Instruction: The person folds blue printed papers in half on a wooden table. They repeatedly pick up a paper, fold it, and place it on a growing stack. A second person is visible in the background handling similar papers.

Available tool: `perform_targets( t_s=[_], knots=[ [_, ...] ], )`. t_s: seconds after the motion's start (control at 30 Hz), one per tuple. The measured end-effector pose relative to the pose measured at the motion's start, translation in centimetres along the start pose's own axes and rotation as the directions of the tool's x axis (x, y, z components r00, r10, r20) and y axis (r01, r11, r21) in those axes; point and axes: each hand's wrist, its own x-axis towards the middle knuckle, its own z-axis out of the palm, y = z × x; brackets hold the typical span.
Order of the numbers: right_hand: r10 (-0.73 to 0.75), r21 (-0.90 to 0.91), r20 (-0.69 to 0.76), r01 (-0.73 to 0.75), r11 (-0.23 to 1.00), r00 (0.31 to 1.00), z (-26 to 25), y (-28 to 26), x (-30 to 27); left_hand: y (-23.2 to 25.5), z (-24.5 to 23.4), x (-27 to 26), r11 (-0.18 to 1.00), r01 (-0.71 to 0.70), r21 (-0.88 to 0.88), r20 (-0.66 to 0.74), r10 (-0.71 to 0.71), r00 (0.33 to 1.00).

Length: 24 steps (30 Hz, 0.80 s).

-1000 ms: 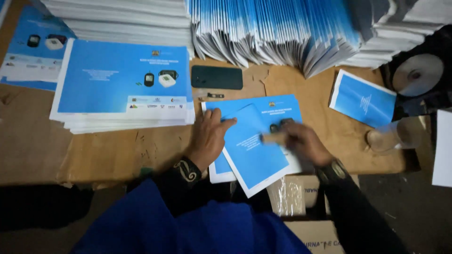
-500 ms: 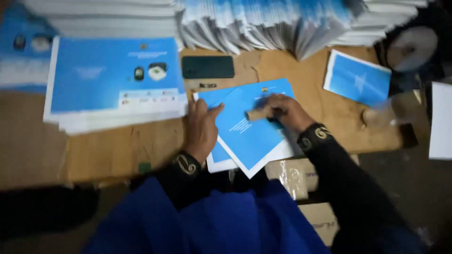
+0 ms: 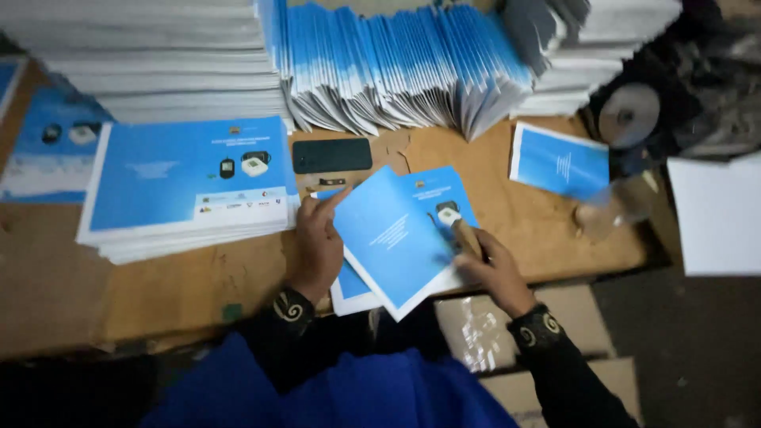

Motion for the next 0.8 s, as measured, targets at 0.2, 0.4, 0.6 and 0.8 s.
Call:
perform_targets(
  t_s=[0.2,0.4,0.6,0.8],
  knots=[
    [-0.006,0.043,-0.193,0.014,0.999,0.981,2.4,-4.2,-1.8,3.9,-0.8,1.0,0.972,-0.092,-0.214,-0.106,0.071,0.992],
    [-0.749,-0.869,-0.320,0.136,0.476,0.581,-9.4,0.7,0.3,1.4,1.0,-1.7,0.968,-0.236,0.086,0.276,0.205,0.939],
    [-0.490,-0.910,-0.331,-0.135,0.392,0.806,-10.8,14.6,6.8,-3.7,7.0,-6.0,0.764,-0.542,0.350,0.406,0.398,0.823],
    [-0.188,-0.595,-0.418,-0.112,0.796,0.889,-3.9,6.5,0.7,-3.4,6.0,-5.8,0.762,-0.522,0.383,0.545,0.270,0.794]
  ],
)
